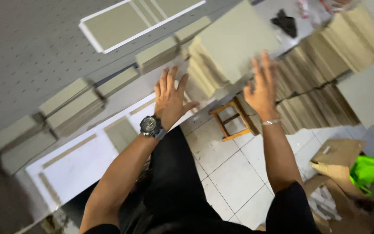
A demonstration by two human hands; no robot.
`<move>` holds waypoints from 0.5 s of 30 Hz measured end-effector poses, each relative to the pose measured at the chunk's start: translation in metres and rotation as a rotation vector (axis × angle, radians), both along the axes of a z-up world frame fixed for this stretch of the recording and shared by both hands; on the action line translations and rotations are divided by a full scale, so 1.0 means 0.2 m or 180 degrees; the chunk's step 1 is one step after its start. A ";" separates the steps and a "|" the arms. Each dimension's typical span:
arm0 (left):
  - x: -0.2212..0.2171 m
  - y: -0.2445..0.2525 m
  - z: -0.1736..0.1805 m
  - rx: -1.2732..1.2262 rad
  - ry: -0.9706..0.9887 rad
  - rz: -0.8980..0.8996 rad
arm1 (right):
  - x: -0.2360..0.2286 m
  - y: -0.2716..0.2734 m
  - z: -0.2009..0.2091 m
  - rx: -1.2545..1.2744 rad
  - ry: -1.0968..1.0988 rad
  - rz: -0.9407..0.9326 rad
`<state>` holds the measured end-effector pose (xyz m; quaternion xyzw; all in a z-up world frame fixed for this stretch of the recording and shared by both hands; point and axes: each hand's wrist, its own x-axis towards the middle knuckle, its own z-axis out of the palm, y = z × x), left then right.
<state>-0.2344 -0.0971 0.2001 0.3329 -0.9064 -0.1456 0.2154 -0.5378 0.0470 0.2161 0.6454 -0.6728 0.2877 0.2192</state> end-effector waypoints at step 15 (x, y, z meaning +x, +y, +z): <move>-0.78 -0.05 0.30 -0.0155 0.1836 0.0340 | -0.43 0.11 0.04 -0.1460 0.0697 -0.0703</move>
